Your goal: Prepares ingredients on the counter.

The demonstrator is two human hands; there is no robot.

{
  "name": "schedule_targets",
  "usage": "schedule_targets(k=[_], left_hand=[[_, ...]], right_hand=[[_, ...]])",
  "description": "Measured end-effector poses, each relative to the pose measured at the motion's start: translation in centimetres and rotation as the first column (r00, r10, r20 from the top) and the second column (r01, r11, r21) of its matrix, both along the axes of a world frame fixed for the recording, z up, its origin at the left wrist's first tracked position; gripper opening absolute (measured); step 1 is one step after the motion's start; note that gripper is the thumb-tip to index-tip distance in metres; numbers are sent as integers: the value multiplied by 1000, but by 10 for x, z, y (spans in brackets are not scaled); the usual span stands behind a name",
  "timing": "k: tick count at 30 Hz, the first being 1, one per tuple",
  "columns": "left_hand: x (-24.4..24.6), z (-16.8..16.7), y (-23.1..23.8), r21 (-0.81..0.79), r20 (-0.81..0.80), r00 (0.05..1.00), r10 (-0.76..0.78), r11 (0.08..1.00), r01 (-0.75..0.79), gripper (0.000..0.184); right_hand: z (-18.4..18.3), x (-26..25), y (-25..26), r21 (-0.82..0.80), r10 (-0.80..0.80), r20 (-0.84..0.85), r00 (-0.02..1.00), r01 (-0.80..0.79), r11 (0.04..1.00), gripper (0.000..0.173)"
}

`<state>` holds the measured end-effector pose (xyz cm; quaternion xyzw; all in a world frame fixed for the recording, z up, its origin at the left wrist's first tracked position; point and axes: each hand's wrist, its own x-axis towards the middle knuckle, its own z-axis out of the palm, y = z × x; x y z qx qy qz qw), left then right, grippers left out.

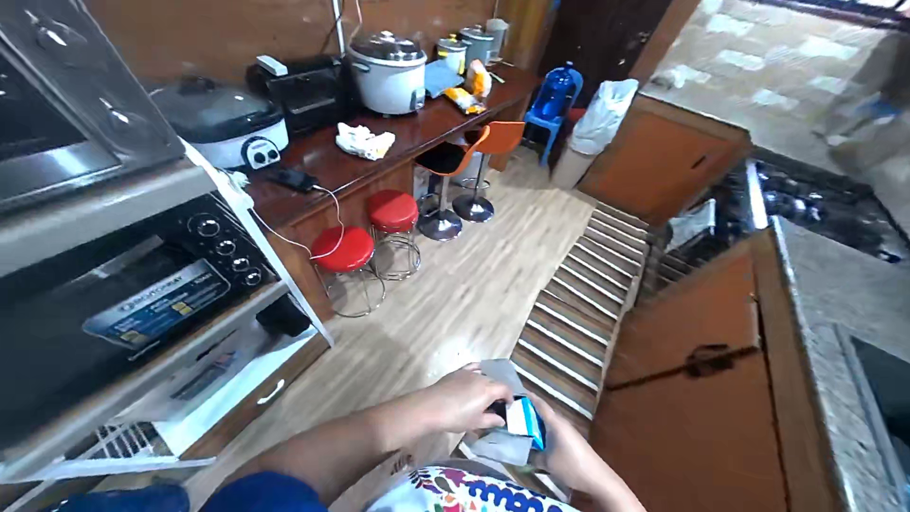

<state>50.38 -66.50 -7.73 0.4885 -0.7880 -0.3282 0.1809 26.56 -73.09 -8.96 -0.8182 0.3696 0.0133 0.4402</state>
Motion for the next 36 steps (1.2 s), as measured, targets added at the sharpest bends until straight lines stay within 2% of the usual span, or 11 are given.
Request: schedule_targets(k=[4,6,8,11,15,19,22,25,29,34,36], left_hand=[[26,-5,-110,13,-14,999,30,999,-30,32],[36,-10,-168,73,-33,996,86,994,-84,36],[54,-18,-228,163,-39,994,102,982,-94,43],[82,-33,-318,173,-21,994,111,979,-106,37],[141,-5,-430,278,-24,934,357,900,-337,37],[212,2,-518,344,-47,894,445,848,-404,36],[257,-6,-581,347,-82,887,454,847,-402,38],[297,-17,-654,360,-98,943,319,895,-265,39],[344,-7,-767,294,-148,970,194,945,-145,29],[362,11,-911,89,-223,951,215,976,-200,23],[363,15,-970,46,-165,968,190,982,-185,21]], right_hand=[[-20,31,-95,-35,-172,109,979,177,984,102],[-28,46,-145,-18,-223,115,968,226,974,99],[-39,64,-203,-74,-218,121,968,228,971,96],[-49,100,-302,-191,-148,90,985,163,968,91],[-14,171,-440,-181,59,-8,998,-60,982,86],[-6,249,-561,-423,300,45,953,-254,870,78],[-7,302,-637,-461,350,2,937,-310,832,79],[-20,329,-701,-397,268,7,964,-243,885,82],[-6,355,-777,-143,24,-1,1000,-24,989,90],[2,369,-886,-77,-296,108,949,305,949,94],[-4,371,-938,-116,-328,175,928,350,930,93]])
